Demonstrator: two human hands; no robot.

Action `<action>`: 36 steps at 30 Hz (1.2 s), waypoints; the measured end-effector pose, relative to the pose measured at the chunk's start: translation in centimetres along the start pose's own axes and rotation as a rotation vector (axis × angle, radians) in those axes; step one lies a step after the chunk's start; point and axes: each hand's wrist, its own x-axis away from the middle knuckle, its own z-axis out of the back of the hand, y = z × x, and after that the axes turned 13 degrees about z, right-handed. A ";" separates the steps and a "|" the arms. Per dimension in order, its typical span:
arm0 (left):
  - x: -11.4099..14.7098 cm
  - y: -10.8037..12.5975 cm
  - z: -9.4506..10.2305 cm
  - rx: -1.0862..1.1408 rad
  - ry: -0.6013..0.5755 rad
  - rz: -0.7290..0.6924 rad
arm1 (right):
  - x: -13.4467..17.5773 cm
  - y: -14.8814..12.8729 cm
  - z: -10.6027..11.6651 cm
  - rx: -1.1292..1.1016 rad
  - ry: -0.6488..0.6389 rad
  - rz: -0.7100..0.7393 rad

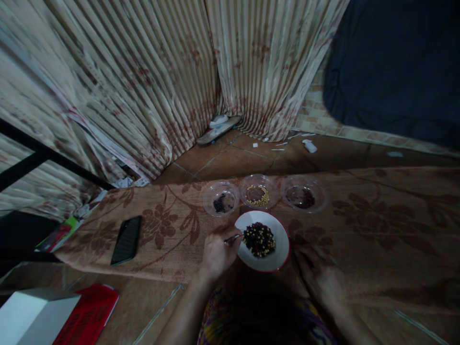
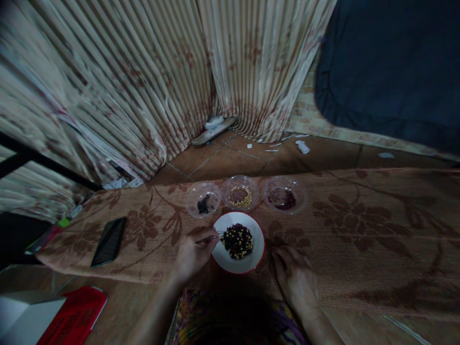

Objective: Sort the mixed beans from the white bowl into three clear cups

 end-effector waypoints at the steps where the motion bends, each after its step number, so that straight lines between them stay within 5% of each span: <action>1: 0.0 0.0 0.0 0.004 0.004 0.000 | 0.0 0.0 0.0 -0.001 -0.006 -0.009; 18: -0.2 0.2 0.9 0.230 0.049 0.004 | 0.0 0.0 0.1 -0.021 -0.013 -0.020; 26: -4.3 -2.3 3.9 0.257 0.343 0.055 | 0.7 1.0 -0.6 -0.009 0.008 0.049; 31: -6.6 -4.8 4.5 0.254 0.397 0.110 | 1.1 1.6 -1.1 -0.003 0.000 0.054; 36: -4.7 -3.4 3.5 0.366 0.354 0.110 | 1.0 1.5 -1.0 -0.024 -0.017 0.039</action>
